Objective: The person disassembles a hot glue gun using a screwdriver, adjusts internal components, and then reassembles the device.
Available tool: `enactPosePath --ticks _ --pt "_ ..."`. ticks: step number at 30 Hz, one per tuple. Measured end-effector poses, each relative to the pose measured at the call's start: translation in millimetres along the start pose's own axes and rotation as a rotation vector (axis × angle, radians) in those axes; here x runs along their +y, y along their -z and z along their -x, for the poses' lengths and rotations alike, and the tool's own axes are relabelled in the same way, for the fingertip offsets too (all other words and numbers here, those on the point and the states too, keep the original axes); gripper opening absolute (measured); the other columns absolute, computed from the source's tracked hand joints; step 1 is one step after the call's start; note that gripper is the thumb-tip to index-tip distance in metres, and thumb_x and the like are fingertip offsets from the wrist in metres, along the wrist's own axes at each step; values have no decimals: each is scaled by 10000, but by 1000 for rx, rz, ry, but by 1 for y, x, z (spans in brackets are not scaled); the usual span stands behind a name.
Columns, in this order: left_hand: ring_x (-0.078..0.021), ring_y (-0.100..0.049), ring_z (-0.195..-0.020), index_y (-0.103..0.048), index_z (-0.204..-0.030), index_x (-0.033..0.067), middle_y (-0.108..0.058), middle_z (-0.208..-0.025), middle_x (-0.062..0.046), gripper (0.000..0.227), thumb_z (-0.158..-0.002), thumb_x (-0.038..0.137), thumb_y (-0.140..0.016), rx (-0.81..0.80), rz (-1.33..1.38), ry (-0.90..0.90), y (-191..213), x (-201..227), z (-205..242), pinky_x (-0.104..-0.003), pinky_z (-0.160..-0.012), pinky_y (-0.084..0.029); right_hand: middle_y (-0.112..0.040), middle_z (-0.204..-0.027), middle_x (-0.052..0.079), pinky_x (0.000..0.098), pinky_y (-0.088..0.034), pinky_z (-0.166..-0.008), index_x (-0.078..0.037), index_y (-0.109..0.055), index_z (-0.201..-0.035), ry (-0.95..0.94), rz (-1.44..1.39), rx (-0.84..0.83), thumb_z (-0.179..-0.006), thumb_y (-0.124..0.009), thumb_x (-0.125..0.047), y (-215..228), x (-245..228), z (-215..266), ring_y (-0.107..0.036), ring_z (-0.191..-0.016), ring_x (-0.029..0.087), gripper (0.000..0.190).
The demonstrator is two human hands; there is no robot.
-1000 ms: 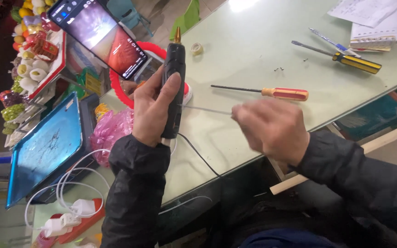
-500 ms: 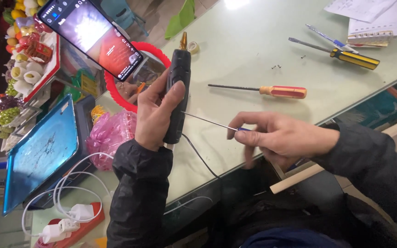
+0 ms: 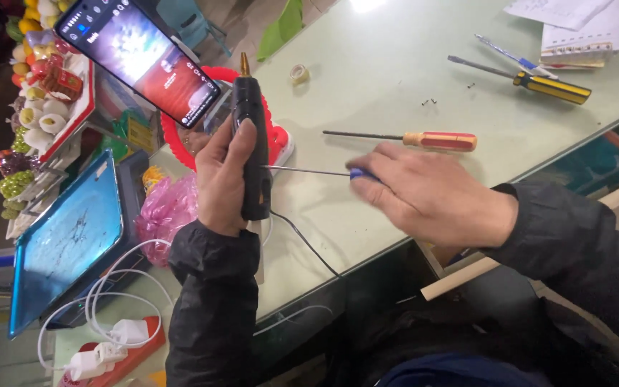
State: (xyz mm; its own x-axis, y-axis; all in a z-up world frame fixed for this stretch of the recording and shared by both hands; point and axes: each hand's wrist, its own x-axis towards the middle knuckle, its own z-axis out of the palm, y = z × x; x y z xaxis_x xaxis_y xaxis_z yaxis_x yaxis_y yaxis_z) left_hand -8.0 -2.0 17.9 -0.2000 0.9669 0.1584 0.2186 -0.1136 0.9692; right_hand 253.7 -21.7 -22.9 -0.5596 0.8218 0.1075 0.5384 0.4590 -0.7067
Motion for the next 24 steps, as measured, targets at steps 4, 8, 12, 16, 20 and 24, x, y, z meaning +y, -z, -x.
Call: enactPosePath --ticks 4,8,12,16,20,24 --pt "-71 -585 -691 -733 -1289 34 -663 -857 10 503 -924 380 -714 -46 76 -29 -1 -8 0 -195 -606 -510 -785 -1056 24 441 -525 -768 -150 -698 -1185 -12 -65 43 -1042 -466 -382 -9 9 -1 -714 -955 258 357" --pt "-86 -613 -682 -718 -1322 50 -688 -840 -1 558 -909 424 -700 -59 5 -31 -9 -3 3 -216 -600 -520 -756 -991 19 469 -515 -621 -163 -649 -1064 59 125 321 -957 -679 -232 -24 17 -1 -689 -835 288 131" --pt "-110 -632 -748 -716 -1263 38 -679 -865 -26 485 -935 394 -699 -87 16 -82 -12 -1 2 -238 -705 -563 -680 -751 22 435 -430 -382 -197 -569 -1120 97 511 475 -1006 -724 -455 -39 27 -7 -628 -575 266 322" --pt "-75 -586 -718 -712 -1224 37 -652 -838 -6 454 -951 399 -678 -123 6 -99 -10 1 4 -207 -659 -510 -633 -607 26 417 -385 -390 -108 -542 -1272 40 281 310 -970 -611 -527 -2 2 0 -535 -428 212 522" --pt "-115 -618 -718 -676 -1393 31 -652 -892 -25 668 -879 455 -714 -72 28 -62 -9 1 3 -223 -621 -554 -790 -1074 3 405 -527 -835 -179 -687 -1242 -149 -84 -93 -1010 -441 -411 14 -2 3 -714 -958 214 410" --pt "-142 -639 -788 -645 -1438 29 -667 -986 -53 754 -848 494 -714 -78 -3 -50 -8 5 6 -234 -689 -591 -823 -941 36 403 -549 -762 -251 -615 -1279 -105 -65 -2 -1027 -564 -333 -3 9 6 -760 -822 257 270"
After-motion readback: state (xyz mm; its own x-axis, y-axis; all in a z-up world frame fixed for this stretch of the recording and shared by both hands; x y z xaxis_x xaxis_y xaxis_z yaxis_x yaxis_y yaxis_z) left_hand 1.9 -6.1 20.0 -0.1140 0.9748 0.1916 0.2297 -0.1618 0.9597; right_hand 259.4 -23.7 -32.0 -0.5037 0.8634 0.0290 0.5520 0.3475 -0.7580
